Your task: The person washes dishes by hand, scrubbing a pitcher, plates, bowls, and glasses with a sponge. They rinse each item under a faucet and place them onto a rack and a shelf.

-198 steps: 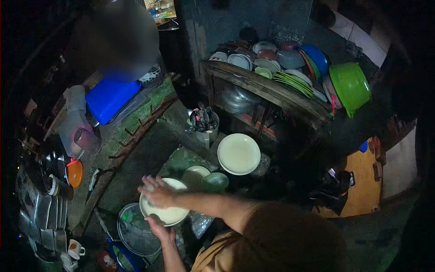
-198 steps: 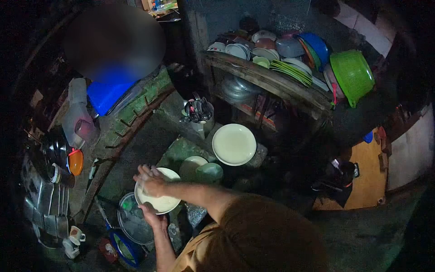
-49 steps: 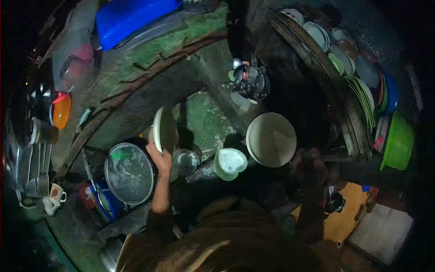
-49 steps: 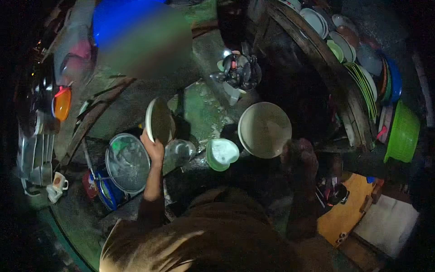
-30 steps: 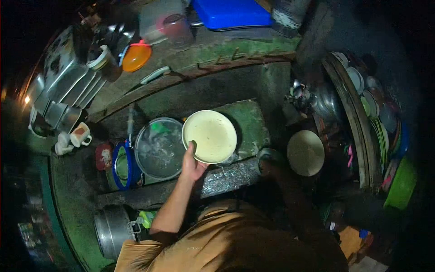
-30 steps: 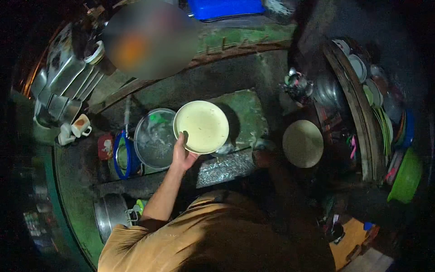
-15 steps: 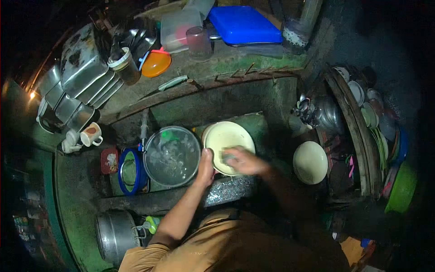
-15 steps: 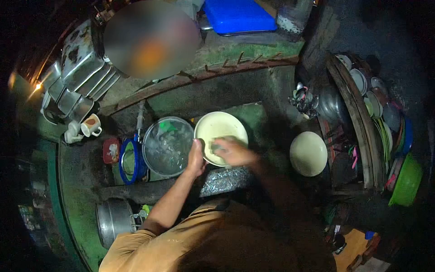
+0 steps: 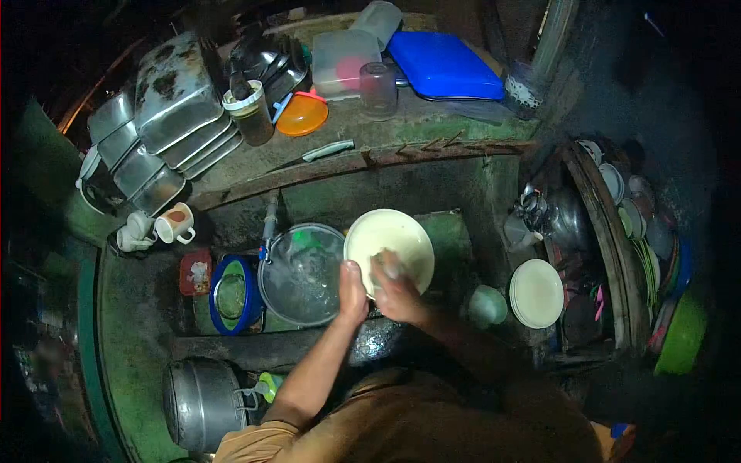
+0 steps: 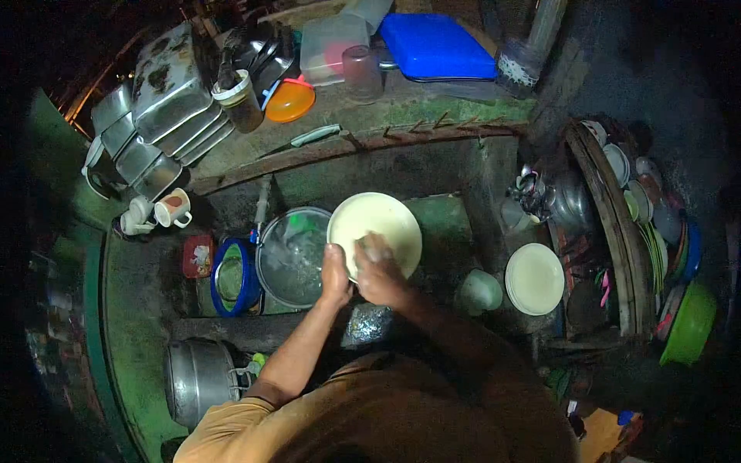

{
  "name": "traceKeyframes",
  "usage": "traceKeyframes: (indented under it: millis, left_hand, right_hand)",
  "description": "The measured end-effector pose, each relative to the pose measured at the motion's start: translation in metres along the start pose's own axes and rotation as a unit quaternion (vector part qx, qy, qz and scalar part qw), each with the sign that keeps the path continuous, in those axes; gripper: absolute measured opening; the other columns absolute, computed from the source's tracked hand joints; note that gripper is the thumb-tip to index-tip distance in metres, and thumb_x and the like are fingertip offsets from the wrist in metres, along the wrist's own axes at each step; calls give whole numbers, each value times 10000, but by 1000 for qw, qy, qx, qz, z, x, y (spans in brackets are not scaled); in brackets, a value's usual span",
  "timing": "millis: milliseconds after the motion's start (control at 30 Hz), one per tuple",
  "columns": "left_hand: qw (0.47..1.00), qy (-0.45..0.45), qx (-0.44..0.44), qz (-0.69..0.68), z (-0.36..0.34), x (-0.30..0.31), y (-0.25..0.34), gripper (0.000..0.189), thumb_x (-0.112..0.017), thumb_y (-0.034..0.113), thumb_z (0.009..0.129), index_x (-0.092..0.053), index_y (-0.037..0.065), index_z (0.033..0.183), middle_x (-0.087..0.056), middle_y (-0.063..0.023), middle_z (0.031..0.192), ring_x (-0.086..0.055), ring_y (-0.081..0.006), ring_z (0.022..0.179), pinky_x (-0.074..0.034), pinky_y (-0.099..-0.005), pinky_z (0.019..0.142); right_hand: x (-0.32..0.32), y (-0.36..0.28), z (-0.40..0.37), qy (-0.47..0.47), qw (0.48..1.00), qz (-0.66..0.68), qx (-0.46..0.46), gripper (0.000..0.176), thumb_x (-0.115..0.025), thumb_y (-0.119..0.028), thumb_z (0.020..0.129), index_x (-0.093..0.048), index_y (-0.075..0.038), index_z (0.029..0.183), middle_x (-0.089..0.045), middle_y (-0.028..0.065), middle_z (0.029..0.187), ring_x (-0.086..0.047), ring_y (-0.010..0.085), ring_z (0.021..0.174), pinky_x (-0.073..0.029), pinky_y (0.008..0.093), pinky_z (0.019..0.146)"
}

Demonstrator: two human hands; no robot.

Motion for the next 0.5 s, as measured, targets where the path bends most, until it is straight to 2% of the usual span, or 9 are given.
traceKeyframes:
  millis: [33, 67, 167, 267, 333, 367, 433, 467, 500]
  left_hand:
    - [1000, -17, 8, -21, -3, -4, -8, 417, -338, 350, 1040, -442, 12, 1262, -524, -124, 1140, -493, -180, 1038, -412, -341, 922]
    - [989, -18, 53, -134, -6, -8, -21, 394, -331, 344, 1042, -447, 20, 1234, -515, -113, 1149, -496, -184, 1039, -415, -334, 922]
    - [991, -60, 93, -71, -15, -12, -23, 508, -327, 403, 1030, -376, 19, 1358, -479, -136, 1298, -511, -227, 1144, -448, -376, 961]
    - [990, -32, 105, -88, -12, 0, -13, 523, -322, 427, 1026, -384, 22, 1350, -498, -136, 1298, -538, -231, 1132, -476, -373, 930]
    - [989, 20, 115, -90, -7, 14, 6, 532, -321, 443, 1023, -388, 31, 1352, -504, -136, 1297, -548, -238, 1127, -481, -379, 922]
    - [991, -41, 64, -108, 6, 16, 4, 553, -330, 473, 1013, -382, 48, 1364, -499, -133, 1307, -536, -237, 1145, -470, -386, 936]
    - [995, -52, 51, -70, 16, 21, -16, 602, -347, 520, 994, -363, 59, 1382, -494, -130, 1315, -506, -244, 1187, -439, -400, 979]
    - [986, -60, 109, -113, 10, 19, -31, 637, -355, 544, 983, -345, 61, 1398, -478, -132, 1337, -485, -248, 1214, -419, -405, 1003]
    - [971, -70, 167, -154, -2, 6, -33, 673, -362, 568, 972, -328, 62, 1414, -463, -133, 1359, -463, -251, 1241, -399, -411, 1026]
  right_hand:
    - [7, -18, 16, -7, 999, 39, 26, 664, -582, -185, 833, -327, -103, 1441, -248, 297, 1473, -261, 483, 1355, -184, 643, 1082]
    - [9, -18, 31, -6, 999, 38, 22, 664, -582, -185, 833, -327, -103, 1441, -248, 297, 1473, -261, 483, 1355, -184, 643, 1082]
    - [31, 11, 74, 73, 993, -91, -11, 610, -573, -242, 844, -393, -114, 1413, -282, 278, 1470, -270, 466, 1357, -195, 667, 1060]
    - [37, 59, 54, 54, 984, -137, -100, 654, -531, -251, 883, -294, -53, 1459, -189, 294, 1509, -170, 471, 1402, -171, 650, 1082]
    - [34, 52, 17, 53, 981, -174, -69, 613, -569, -289, 850, -420, -3, 1372, -349, 289, 1429, -298, 443, 1348, -225, 631, 1060]
    - [26, 41, 4, 54, 981, -176, -68, 613, -569, -289, 850, -420, -3, 1372, -349, 289, 1429, -298, 443, 1348, -225, 631, 1060]
    - [2, -9, -8, -9, 986, -162, 42, 566, -556, -258, 859, -450, 3, 1349, -384, 292, 1403, -321, 440, 1332, -260, 610, 1047]
    - [-5, -29, -7, -29, 985, -155, 76, 551, -552, -248, 861, -459, 5, 1341, -395, 293, 1395, -329, 439, 1327, -271, 603, 1042]
    - [10, -46, 12, 26, 994, -39, 95, 529, -549, -228, 861, -473, 5, 1331, -405, 295, 1387, -326, 443, 1329, -278, 598, 1042]
Point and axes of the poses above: each hand's wrist, its own z-axis towards the middle knuckle, its own x-axis out of the back of the hand, y = z × x, the point moved 10 cm from there along z, towards the middle knuckle
